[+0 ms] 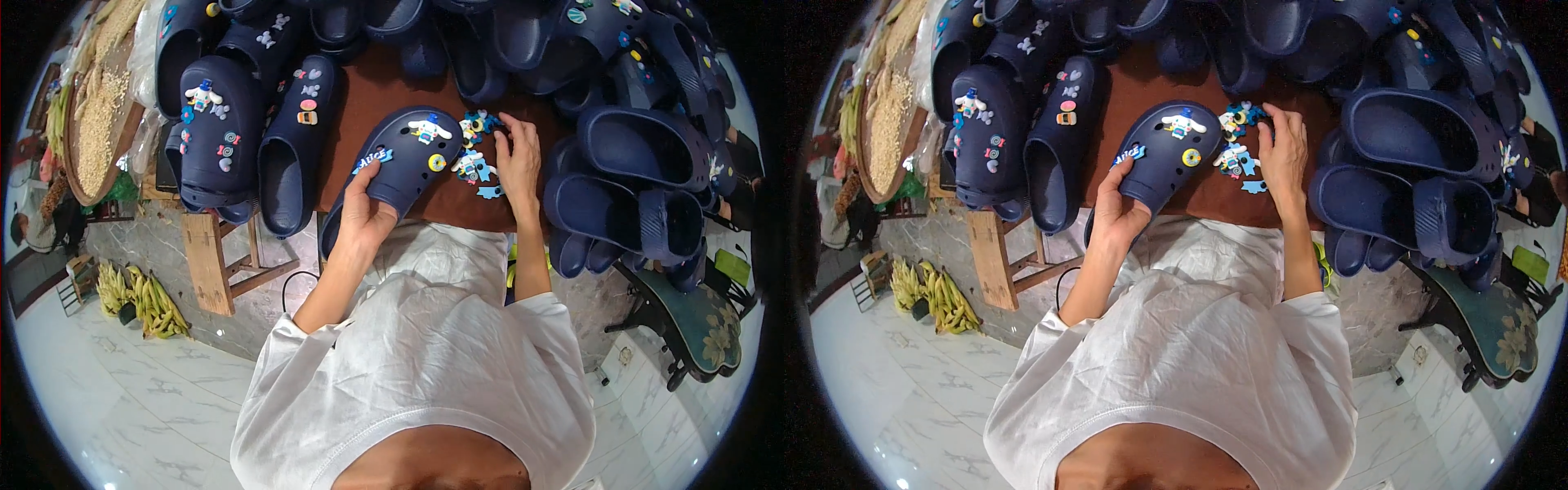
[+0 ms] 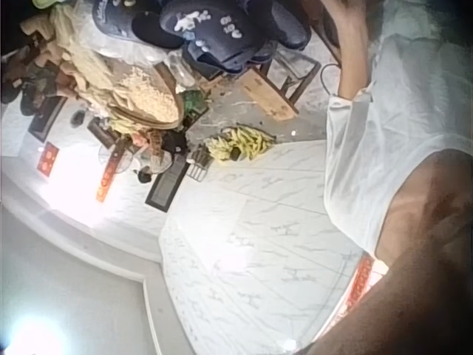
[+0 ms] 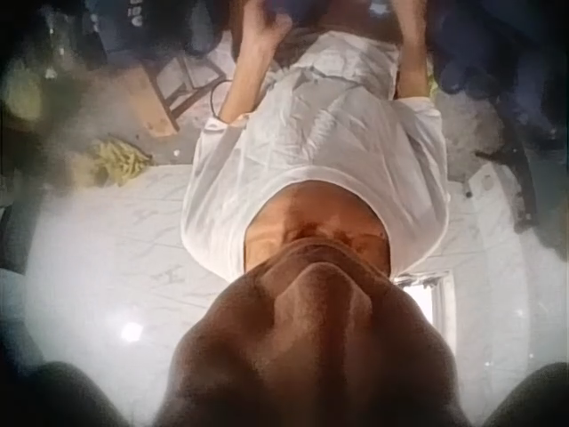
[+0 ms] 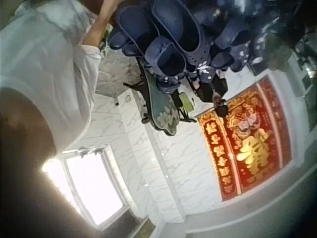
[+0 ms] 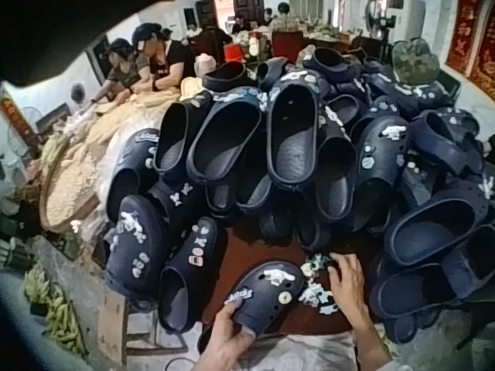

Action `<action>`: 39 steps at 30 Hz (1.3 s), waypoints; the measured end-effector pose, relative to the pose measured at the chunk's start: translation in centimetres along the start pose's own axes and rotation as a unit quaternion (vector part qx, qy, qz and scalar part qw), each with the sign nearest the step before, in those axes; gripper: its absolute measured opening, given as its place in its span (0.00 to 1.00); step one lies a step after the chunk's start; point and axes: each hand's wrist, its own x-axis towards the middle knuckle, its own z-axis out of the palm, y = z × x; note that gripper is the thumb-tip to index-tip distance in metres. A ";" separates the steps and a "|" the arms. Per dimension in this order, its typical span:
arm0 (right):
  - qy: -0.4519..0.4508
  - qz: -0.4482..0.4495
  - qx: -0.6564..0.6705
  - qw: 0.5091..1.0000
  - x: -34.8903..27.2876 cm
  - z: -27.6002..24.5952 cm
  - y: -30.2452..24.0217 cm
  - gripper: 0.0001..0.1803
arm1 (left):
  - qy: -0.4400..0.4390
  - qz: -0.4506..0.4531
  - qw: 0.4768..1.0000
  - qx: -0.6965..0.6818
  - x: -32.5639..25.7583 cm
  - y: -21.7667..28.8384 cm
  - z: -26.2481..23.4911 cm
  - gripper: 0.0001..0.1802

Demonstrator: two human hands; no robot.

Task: Attaching decorative plastic charms to the holes of navy blue clogs.

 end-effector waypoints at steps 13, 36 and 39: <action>-0.031 0.101 0.136 0.985 -1.3 -2.0 -2.8 0.08 | -0.119 0.015 0.992 0.041 -0.6 0.0 -3.1 0.26; -0.191 0.176 0.430 0.864 -6.5 0.5 -10.2 0.06 | -0.194 0.163 0.900 0.355 -0.6 -1.7 -4.5 0.14; -0.167 0.146 0.409 0.885 -6.1 0.8 -10.1 0.06 | -0.177 0.181 0.894 0.370 -0.7 -2.0 -4.5 0.15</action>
